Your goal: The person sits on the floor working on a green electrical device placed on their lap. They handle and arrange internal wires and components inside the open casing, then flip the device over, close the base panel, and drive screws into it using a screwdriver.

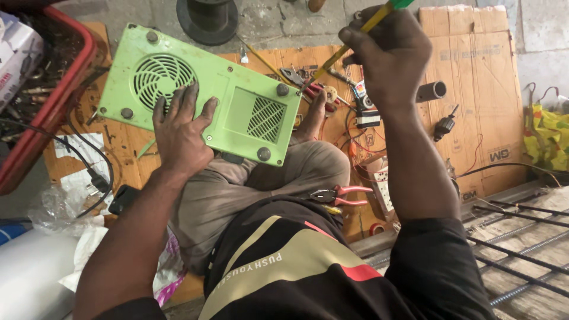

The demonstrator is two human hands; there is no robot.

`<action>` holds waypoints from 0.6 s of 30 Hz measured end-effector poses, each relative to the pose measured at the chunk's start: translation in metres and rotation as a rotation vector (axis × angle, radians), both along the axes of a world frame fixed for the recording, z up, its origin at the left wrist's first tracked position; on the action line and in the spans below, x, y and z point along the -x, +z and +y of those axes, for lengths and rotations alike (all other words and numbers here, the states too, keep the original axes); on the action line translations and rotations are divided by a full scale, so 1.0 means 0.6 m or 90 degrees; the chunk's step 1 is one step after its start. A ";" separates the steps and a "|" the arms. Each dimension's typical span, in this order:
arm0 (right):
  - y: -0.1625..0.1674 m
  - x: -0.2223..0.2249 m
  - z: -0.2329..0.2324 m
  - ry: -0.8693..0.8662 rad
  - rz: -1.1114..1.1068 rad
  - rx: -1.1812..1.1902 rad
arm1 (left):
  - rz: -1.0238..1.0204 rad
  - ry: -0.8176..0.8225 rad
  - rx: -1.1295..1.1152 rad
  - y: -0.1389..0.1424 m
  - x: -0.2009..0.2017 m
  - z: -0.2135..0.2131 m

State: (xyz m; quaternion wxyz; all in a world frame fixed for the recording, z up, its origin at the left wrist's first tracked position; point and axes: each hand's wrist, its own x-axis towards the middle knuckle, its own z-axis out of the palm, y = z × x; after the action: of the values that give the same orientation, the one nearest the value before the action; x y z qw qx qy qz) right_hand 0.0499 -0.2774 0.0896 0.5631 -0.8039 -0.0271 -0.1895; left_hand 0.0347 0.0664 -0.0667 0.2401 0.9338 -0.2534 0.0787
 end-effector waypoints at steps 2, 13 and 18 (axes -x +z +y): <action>0.021 0.004 0.007 0.045 0.007 -0.099 | 0.020 -0.003 -0.017 0.012 -0.006 -0.001; 0.106 0.019 -0.034 -0.004 -0.069 -0.050 | 0.133 0.088 0.041 0.046 0.000 -0.033; 0.087 0.034 -0.091 0.060 -0.180 0.115 | 0.081 0.234 -0.029 0.034 -0.058 0.065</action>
State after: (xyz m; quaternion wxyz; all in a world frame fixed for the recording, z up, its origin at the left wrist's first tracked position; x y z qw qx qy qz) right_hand 0.0295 -0.3323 0.1417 0.4874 -0.8145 -0.1607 -0.2705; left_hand 0.0694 0.1056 -0.0460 0.2161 0.9726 -0.0645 0.0563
